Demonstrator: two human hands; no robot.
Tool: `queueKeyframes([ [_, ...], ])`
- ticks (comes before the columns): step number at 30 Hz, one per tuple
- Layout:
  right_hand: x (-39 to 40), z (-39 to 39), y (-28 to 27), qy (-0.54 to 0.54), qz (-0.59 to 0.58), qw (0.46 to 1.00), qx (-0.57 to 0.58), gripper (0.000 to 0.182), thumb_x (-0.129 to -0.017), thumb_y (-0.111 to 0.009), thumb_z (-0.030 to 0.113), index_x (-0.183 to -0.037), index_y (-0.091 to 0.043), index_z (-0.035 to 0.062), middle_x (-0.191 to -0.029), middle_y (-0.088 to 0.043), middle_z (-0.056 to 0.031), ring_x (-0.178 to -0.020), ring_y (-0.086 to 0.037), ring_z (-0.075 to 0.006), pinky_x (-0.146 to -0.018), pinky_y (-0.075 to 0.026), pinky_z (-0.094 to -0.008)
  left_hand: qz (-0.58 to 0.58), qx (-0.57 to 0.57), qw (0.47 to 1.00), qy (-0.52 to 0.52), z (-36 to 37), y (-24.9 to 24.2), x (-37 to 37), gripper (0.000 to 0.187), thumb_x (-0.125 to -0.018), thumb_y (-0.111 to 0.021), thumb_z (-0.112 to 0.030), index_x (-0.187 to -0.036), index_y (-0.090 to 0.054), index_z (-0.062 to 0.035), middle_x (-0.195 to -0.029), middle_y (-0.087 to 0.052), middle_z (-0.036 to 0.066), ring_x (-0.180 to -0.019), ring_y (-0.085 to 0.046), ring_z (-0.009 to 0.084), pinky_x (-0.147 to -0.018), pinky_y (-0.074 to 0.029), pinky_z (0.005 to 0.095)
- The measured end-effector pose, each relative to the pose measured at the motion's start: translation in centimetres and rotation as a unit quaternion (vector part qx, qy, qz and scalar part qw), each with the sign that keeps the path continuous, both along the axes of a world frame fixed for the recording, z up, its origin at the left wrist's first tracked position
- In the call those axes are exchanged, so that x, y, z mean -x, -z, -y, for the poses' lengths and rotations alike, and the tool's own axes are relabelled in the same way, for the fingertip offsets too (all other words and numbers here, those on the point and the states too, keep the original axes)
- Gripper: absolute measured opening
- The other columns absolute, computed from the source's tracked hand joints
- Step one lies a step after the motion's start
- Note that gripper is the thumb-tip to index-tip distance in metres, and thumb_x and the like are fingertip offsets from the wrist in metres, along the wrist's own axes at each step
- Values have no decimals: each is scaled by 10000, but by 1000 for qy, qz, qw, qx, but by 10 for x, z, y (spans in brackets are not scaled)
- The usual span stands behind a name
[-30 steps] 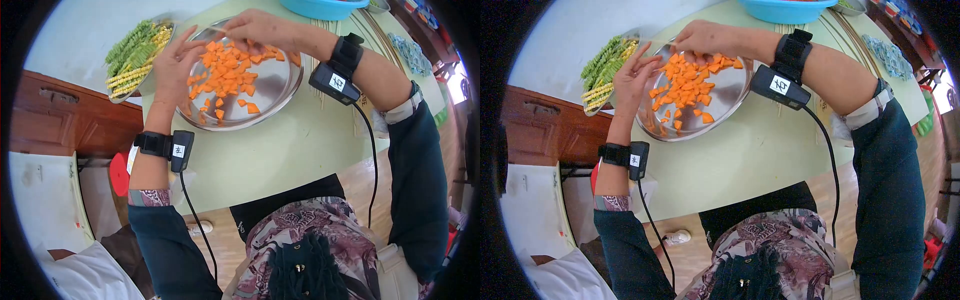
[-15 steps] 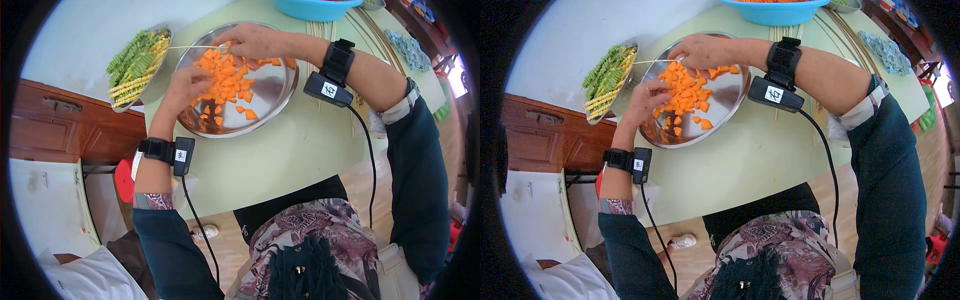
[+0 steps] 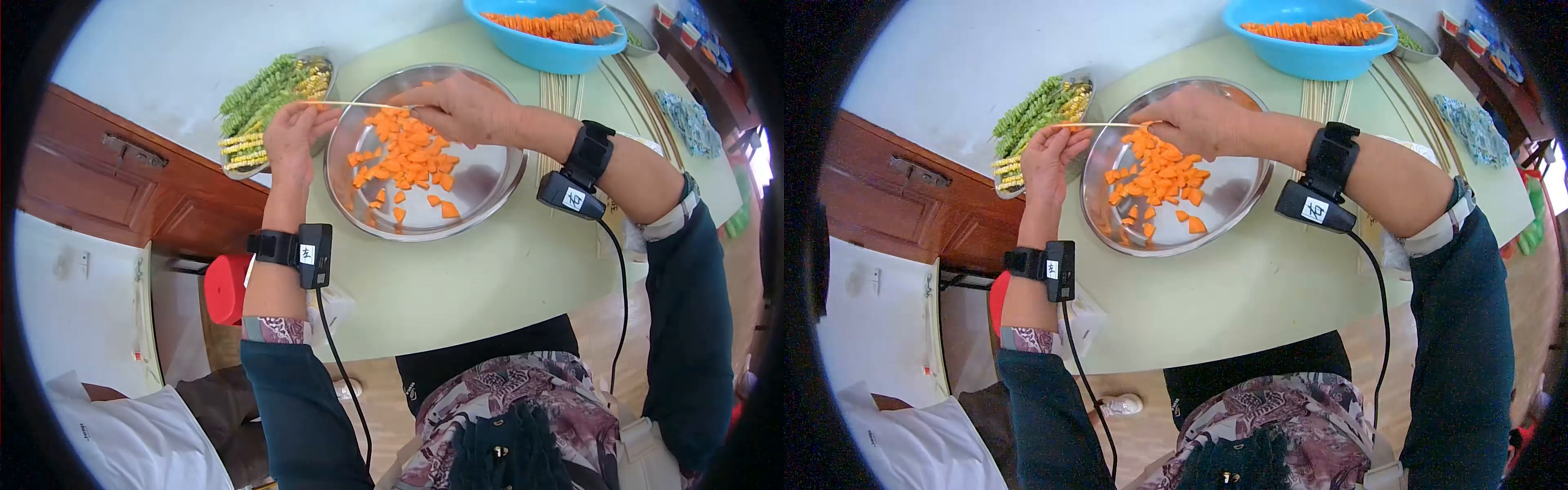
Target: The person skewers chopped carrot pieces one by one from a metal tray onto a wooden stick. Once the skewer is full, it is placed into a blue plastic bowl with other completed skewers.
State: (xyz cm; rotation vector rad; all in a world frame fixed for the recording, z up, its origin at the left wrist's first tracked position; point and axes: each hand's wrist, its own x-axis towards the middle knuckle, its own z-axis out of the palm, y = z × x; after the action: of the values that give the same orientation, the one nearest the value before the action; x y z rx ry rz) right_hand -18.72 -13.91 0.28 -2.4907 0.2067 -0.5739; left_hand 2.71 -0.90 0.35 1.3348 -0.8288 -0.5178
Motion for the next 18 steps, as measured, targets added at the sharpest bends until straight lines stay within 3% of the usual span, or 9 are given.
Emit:
queueKeyframes([
  [2, -1, 3, 6, 5, 17, 998, 58, 328, -856, -471, 129, -1168, -548, 190, -509, -528, -70, -386, -487, -166, -445, -448, -289, -4, 4, 1000, -7, 0, 2, 1, 163, -859, -499, 2, -1003, -480, 77, -947, -586, 183, -850, -635, 270, -715, -553, 281],
  [4, 0, 0, 2, 19, -46, 997, 63, 295, -881, -454, 181, -1152, -557, 132, -742, -636, -133, -633, -618, -259, -633, -512, -368, -10, 7, 1000, -14, 1, 3, 1, 158, -860, -496, 6, -1002, -482, 72, -949, -586, 186, -854, -634, 269, -719, -555, 280],
  [10, 3, -1, -3, 9, -35, 996, 85, 273, -878, -457, 173, -1119, -573, 118, -863, -632, -161, -762, -610, -305, -717, -494, -405, -25, 13, 999, -19, 0, 4, -3, 175, -861, -496, 14, -1027, -486, 67, -962, -584, 192, -861, -632, 264, -722, -561, 282],
  [11, 2, 1, 1, 9, -36, 996, 84, 273, -878, -457, 173, -1119, -573, 118, -863, -632, -161, -762, -610, -305, -717, -494, -405, -27, 12, 999, -26, 0, 5, -3, 181, -861, -496, 14, -1033, -484, 70, -965, -584, 193, -862, -632, 263, -726, -562, 284],
  [13, -1, 3, 10, 0, 59, 987, 147, 284, -837, -514, 125, -1116, -570, 135, -587, -562, -130, -497, -541, -239, -515, -449, -352, -29, 12, 999, -33, 1, 5, -4, 187, -862, -496, 14, -1039, -483, 74, -968, -584, 195, -862, -631, 262, -729, -562, 286],
  [17, 1, 2, 8, 0, 58, 986, 156, 282, -840, -511, 125, -1116, -570, 129, -586, -558, -132, -502, -542, -239, -519, -450, -352, -41, 22, 998, -38, 0, 6, -2, 186, -861, -496, 16, -1035, -483, 79, -975, -582, 201, -863, -630, 263, -738, -562, 291],
  [18, 5, -2, 0, 5, 12, 992, 124, 279, -856, -485, 145, -1122, -567, 124, -742, -595, -139, -626, -576, -272, -608, -473, -377, -46, 28, 998, -39, 0, 6, -2, 184, -861, -495, 17, -1033, -482, 81, -976, -582, 203, -865, -630, 264, -739, -562, 292],
])
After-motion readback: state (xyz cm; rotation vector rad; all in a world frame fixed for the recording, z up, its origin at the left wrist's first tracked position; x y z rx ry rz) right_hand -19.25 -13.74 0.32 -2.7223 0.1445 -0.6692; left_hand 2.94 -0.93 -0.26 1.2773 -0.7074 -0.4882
